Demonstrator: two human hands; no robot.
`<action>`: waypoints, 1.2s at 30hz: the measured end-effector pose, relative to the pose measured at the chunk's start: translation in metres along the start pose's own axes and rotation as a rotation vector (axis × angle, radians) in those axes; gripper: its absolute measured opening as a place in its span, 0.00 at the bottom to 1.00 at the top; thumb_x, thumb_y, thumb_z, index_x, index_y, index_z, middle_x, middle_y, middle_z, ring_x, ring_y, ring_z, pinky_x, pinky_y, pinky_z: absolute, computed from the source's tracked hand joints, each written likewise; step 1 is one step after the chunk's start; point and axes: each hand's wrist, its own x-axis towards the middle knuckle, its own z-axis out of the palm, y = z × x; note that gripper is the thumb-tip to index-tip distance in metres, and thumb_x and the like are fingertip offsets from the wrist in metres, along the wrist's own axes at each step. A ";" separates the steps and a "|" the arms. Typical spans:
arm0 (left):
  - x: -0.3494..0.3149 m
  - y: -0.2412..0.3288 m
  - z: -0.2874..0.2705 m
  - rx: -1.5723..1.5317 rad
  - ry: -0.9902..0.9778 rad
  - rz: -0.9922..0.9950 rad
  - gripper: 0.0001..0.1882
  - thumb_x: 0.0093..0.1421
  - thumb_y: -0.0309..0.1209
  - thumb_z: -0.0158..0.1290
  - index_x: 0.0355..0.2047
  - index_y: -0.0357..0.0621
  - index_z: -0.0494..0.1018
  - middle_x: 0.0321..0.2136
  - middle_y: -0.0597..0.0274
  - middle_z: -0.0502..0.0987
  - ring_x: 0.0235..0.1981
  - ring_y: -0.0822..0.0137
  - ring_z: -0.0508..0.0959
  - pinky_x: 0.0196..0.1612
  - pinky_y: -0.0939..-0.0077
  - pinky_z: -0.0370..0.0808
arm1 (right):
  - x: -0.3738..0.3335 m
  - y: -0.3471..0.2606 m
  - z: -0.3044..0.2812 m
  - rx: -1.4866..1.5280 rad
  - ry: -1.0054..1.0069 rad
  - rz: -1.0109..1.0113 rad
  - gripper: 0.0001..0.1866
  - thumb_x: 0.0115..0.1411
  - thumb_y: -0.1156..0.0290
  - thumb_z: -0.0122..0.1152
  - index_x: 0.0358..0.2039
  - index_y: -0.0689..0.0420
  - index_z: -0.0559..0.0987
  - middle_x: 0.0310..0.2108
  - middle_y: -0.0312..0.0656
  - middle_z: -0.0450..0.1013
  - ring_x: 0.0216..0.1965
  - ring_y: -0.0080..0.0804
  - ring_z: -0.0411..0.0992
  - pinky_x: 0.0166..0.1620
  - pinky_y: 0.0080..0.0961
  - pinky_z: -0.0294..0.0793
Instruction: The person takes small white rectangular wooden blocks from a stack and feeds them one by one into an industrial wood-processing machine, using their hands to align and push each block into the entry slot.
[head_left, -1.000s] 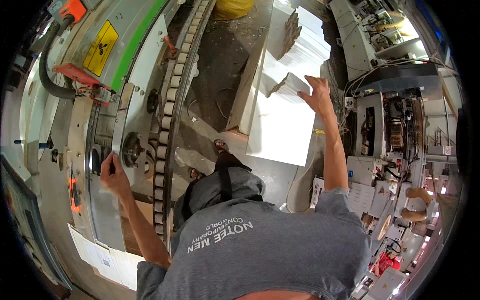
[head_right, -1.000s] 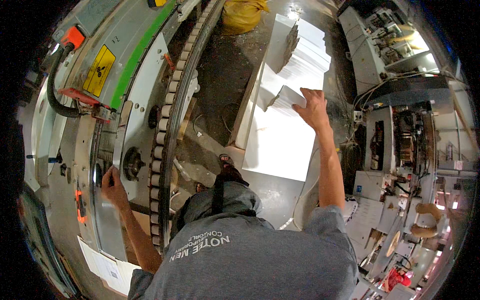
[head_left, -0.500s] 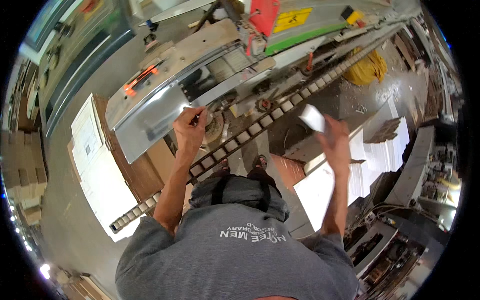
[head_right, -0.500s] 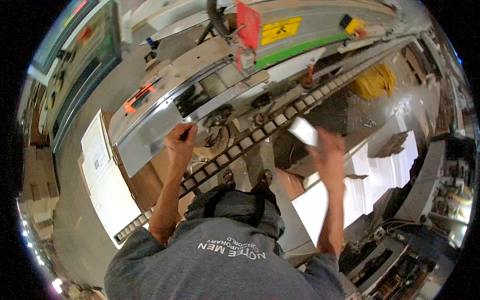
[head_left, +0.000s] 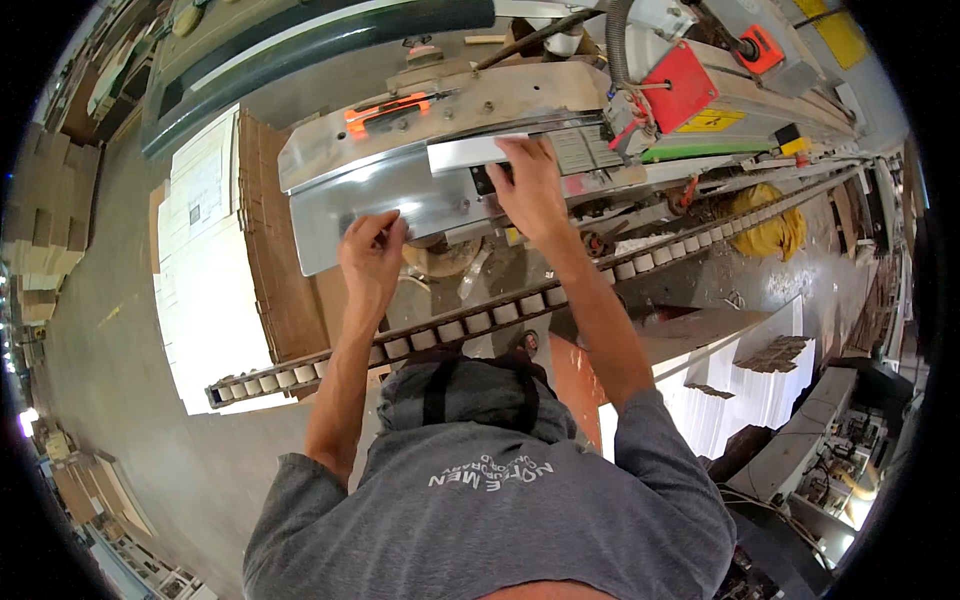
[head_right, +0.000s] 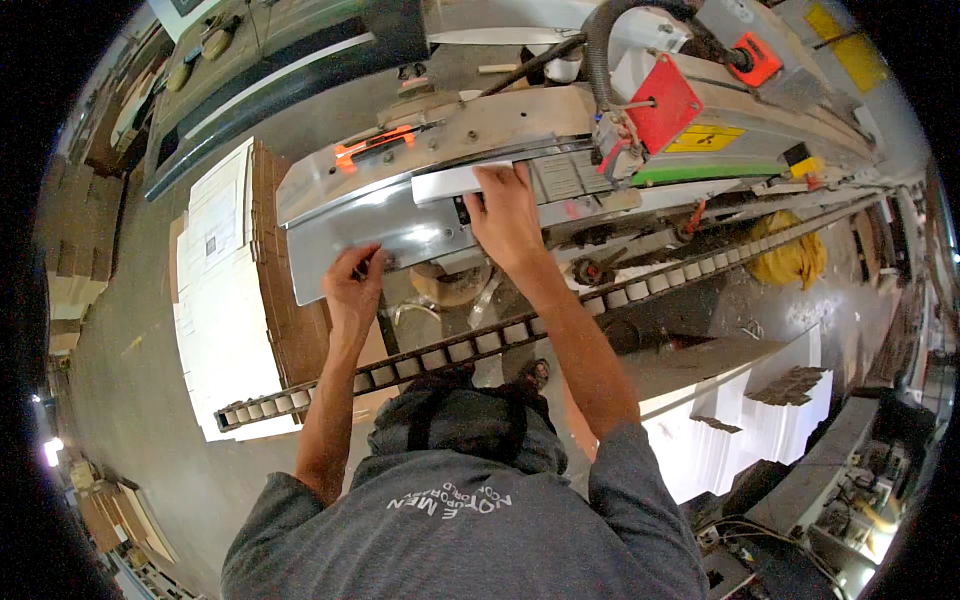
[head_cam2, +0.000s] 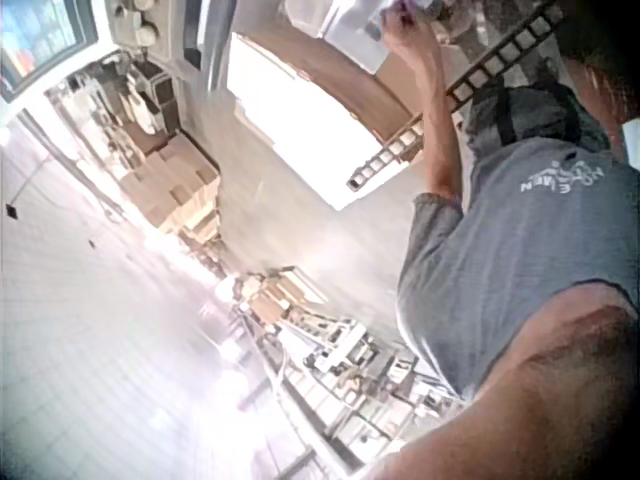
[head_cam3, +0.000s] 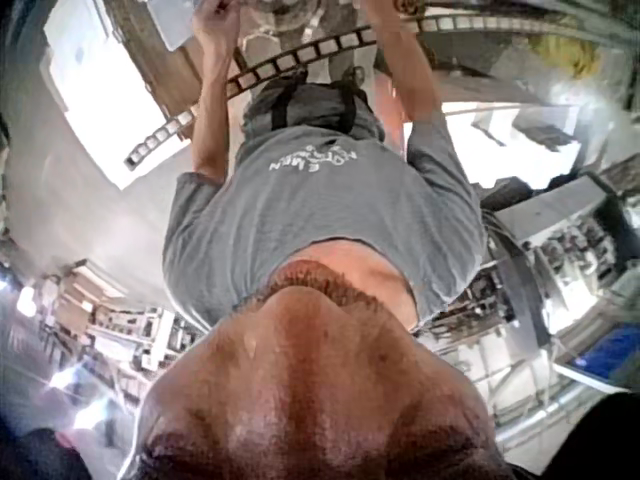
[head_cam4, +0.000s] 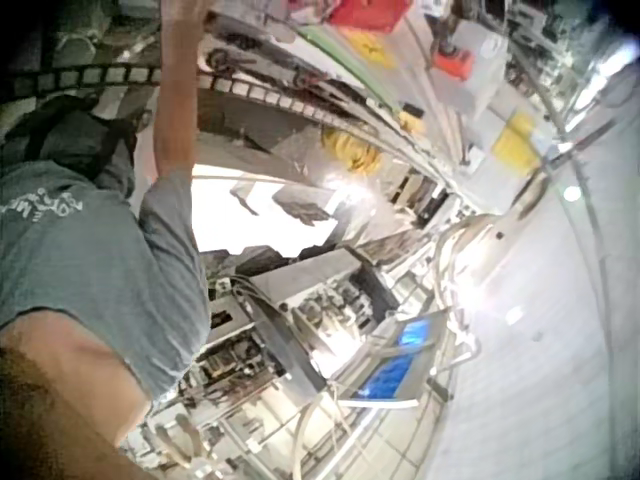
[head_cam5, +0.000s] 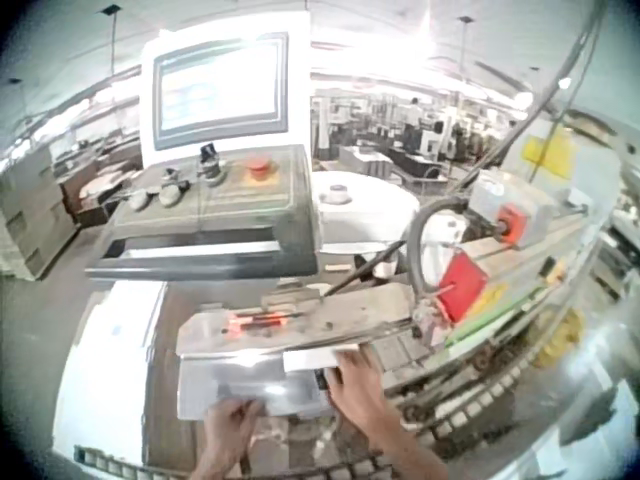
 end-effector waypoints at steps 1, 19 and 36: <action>0.006 -0.002 0.002 0.000 0.005 -0.006 0.07 0.58 0.26 0.62 0.36 0.35 0.81 0.27 0.56 0.79 0.24 0.70 0.74 0.29 0.75 0.71 | -0.011 -0.007 -0.005 0.265 -0.024 0.187 0.20 0.59 0.72 0.64 0.52 0.61 0.76 0.44 0.47 0.74 0.45 0.43 0.70 0.49 0.35 0.71; 0.079 -0.022 0.074 0.250 -0.063 0.343 0.07 0.52 0.28 0.65 0.30 0.40 0.80 0.25 0.53 0.78 0.26 0.52 0.78 0.30 0.65 0.74 | -0.020 -0.012 0.046 0.514 0.174 0.482 0.27 0.61 0.64 0.64 0.58 0.63 0.73 0.39 0.52 0.72 0.34 0.34 0.69 0.33 0.27 0.72; 0.093 0.036 0.191 0.231 -0.146 0.411 0.08 0.54 0.32 0.62 0.25 0.41 0.78 0.25 0.53 0.76 0.29 0.48 0.77 0.32 0.58 0.75 | -0.026 0.088 0.017 0.176 0.268 0.485 0.25 0.62 0.68 0.59 0.57 0.66 0.71 0.54 0.55 0.71 0.50 0.51 0.67 0.55 0.44 0.65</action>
